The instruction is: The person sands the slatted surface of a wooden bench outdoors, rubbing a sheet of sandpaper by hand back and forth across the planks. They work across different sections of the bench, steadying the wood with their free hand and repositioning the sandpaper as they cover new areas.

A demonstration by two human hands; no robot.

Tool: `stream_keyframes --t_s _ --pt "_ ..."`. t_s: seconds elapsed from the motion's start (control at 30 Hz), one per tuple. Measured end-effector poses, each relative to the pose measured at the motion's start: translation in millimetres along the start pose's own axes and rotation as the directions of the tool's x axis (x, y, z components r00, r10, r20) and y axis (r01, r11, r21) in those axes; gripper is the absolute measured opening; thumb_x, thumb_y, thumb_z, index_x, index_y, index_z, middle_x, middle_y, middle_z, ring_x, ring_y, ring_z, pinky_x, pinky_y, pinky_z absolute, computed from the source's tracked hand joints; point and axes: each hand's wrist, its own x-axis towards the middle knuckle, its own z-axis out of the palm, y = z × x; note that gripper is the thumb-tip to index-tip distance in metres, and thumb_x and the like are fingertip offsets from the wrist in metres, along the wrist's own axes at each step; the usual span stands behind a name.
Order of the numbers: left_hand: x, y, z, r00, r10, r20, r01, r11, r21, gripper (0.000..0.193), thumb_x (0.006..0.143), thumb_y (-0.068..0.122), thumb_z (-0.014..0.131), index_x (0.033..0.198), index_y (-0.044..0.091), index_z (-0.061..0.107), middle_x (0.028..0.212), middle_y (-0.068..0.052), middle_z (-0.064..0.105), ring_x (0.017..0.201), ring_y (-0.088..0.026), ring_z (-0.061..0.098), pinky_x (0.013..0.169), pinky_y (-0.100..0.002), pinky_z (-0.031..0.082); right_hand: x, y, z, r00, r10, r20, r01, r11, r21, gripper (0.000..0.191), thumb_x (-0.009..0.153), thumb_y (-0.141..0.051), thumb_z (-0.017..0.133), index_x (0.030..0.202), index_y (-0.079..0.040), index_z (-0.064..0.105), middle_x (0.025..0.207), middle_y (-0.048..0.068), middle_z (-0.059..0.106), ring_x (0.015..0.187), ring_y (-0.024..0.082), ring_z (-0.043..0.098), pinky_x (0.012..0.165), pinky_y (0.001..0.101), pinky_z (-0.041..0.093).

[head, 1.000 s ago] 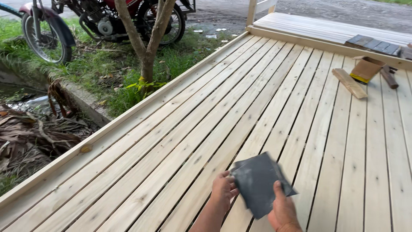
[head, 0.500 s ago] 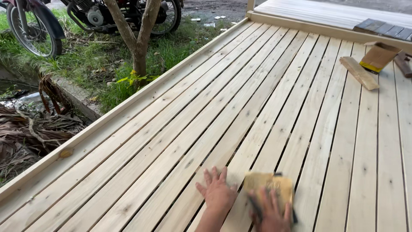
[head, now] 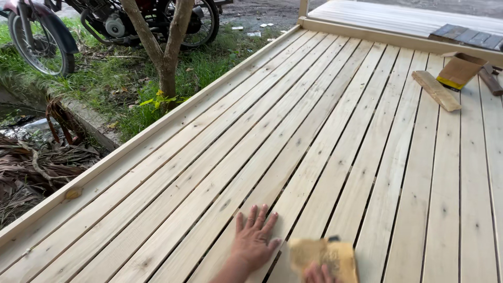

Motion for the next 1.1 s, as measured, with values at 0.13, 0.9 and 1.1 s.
stream_keyframes --t_s 0.13,0.9,1.1 --pt "-2 -8 -6 0.999 0.049 0.016 -0.050 0.997 0.062 0.069 0.101 0.056 0.031 0.163 0.034 0.011 0.173 0.003 -0.002 0.159 -0.020 -0.009 0.127 -0.048 -0.010 -17 57 30 0.221 0.237 0.946 -0.763 0.647 0.016 0.076 0.073 -0.023 0.060 0.147 -0.041 0.047 0.160 -0.008 0.044 0.149 0.018 0.040 0.121 0.0517 0.029" --pt "11 -80 -8 0.988 -0.104 -0.112 0.098 0.993 -0.063 0.069 0.101 0.047 0.041 0.162 0.028 0.017 0.172 -0.003 0.007 0.159 -0.024 -0.001 0.126 -0.048 -0.004 56 18 140 0.118 0.143 0.983 -0.766 0.643 -0.002 0.063 0.093 -0.043 0.055 0.153 -0.039 0.036 0.164 -0.012 0.030 0.153 0.024 0.028 0.118 0.0664 0.022" --pt "17 -88 6 0.966 -0.095 -0.241 0.059 0.987 -0.152 0.057 0.103 0.038 0.039 0.157 0.025 0.030 0.169 -0.002 0.018 0.157 -0.022 0.008 0.126 -0.047 0.001 91 -65 38 0.238 -0.118 0.964 -0.765 0.590 0.261 0.077 0.082 -0.032 0.061 0.156 -0.039 0.041 0.168 -0.013 0.031 0.153 0.016 0.024 0.123 0.0594 0.015"
